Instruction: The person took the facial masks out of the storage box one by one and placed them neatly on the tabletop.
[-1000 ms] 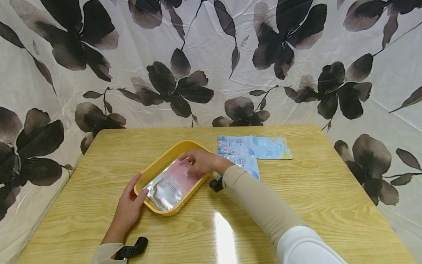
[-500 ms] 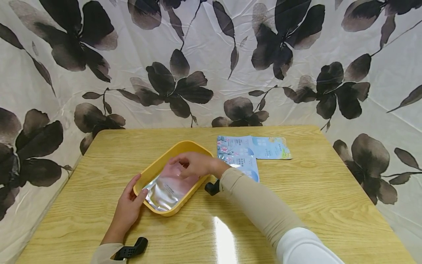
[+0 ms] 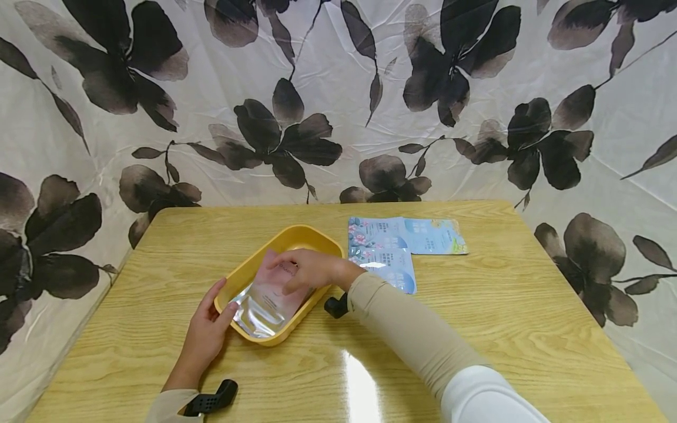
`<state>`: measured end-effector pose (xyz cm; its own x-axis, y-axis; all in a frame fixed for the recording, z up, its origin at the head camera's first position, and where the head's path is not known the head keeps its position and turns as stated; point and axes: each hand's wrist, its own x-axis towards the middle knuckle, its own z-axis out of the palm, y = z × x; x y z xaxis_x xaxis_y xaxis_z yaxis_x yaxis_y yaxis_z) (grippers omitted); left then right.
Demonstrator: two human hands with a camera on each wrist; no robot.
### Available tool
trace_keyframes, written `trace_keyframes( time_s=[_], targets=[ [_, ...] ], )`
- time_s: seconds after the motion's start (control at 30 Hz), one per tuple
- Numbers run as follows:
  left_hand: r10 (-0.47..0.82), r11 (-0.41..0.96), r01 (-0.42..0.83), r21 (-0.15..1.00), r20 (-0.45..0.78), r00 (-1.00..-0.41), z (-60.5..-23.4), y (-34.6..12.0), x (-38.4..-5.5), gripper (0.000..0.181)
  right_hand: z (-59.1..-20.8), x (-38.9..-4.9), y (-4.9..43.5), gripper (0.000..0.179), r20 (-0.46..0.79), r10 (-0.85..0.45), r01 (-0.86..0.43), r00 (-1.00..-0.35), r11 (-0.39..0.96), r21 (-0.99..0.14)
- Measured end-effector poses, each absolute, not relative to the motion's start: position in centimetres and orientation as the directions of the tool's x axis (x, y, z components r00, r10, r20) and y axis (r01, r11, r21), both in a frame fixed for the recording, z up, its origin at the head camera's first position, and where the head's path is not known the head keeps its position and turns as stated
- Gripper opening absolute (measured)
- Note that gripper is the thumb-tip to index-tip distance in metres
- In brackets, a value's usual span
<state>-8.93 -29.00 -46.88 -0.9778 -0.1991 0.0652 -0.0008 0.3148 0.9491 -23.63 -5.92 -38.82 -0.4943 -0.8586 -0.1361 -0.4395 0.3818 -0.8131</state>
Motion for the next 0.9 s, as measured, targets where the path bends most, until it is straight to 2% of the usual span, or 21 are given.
trace_keyframes(
  time_s=[0.37,0.73,0.9],
  targets=[
    [-0.19,0.305,0.006,0.952,0.067,-0.98,-46.9,-29.0,-9.0,0.063,-39.4,-23.2,-6.6,0.063,-0.184,-0.861,-0.504,-0.474,0.436,-0.746],
    [-0.189,0.301,0.001,0.954,0.061,-0.98,-46.9,-29.0,-8.9,0.063,-39.5,-22.7,-7.0,0.067,-0.208,-0.837,-0.537,-0.507,0.495,-0.684],
    [-0.19,0.306,0.002,0.952,0.063,-0.98,-46.8,-29.0,-8.9,0.062,-39.5,-22.8,-6.8,0.068,-0.171,-0.827,-0.57,-0.536,0.504,-0.649]
  ],
)
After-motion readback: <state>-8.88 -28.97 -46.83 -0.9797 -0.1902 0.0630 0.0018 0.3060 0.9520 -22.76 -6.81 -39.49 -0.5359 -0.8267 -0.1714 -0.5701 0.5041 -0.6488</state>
